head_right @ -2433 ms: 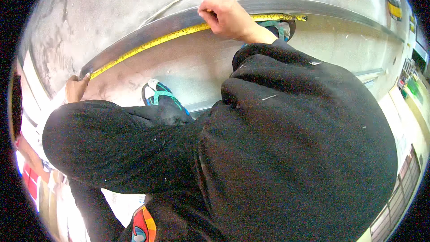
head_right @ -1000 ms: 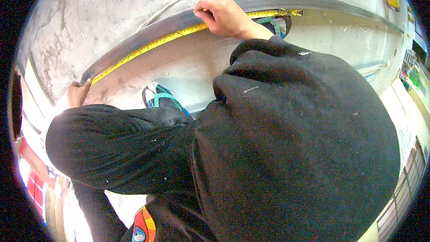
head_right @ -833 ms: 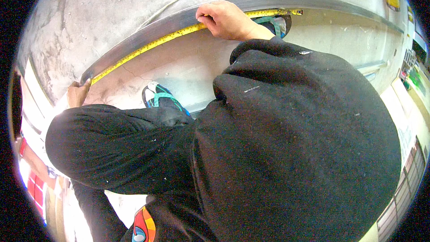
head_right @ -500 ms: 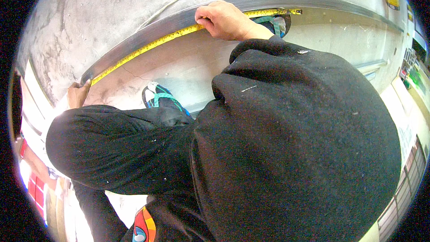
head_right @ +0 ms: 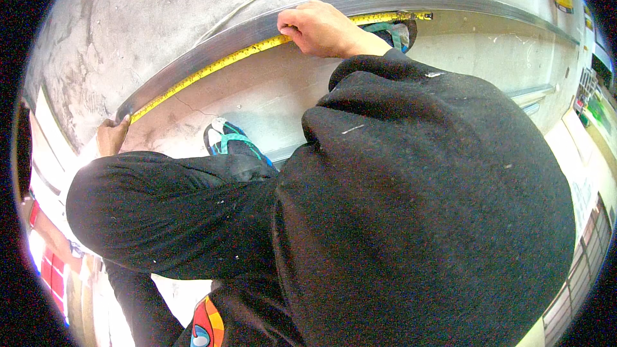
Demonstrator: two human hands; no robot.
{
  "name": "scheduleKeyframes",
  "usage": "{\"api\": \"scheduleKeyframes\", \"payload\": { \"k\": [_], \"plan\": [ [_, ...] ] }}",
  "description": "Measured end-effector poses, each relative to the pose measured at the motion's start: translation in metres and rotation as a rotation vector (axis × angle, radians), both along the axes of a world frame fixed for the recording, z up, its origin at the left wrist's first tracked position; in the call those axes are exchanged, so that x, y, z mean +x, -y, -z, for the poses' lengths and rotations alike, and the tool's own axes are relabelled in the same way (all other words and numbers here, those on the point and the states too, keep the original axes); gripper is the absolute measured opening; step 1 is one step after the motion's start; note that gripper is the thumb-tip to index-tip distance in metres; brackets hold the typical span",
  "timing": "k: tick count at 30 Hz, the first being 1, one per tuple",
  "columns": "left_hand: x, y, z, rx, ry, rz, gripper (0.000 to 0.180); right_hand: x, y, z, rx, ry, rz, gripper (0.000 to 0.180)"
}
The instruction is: The person is using a tape measure to take measurements on a curved metal profile and marking points with a pencil.
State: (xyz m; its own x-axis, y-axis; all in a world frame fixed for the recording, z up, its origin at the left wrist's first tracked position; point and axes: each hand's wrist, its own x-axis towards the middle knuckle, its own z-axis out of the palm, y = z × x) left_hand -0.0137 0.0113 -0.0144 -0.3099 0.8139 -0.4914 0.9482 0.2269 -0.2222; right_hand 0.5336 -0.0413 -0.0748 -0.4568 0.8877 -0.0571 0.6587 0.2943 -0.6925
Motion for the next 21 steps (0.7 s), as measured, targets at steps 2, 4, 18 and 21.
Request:
{"api": "scheduleKeyframes", "payload": {
  "k": [2, 4, 18, 21],
  "plan": [
    [0.001, -0.001, -0.001, -0.035, 0.004, -0.019, 0.058, 0.001, -0.004, -0.003, 0.174, -0.079, 0.135, 0.007],
    [0.002, -0.001, -0.001, -0.026, 0.003, -0.007, 0.058, 0.003, -0.007, -0.007, 0.304, -0.125, 0.272, 0.007],
    [0.003, -0.003, -0.003, -0.044, -0.007, 0.021, 0.062, 0.013, 0.004, 0.004, 0.087, -0.124, 0.063, 0.008],
    [0.002, -0.002, -0.002, -0.036, -0.005, 0.012, 0.062, 0.013, 0.005, 0.005, 0.053, -0.096, 0.034, 0.008]
  ]
}}
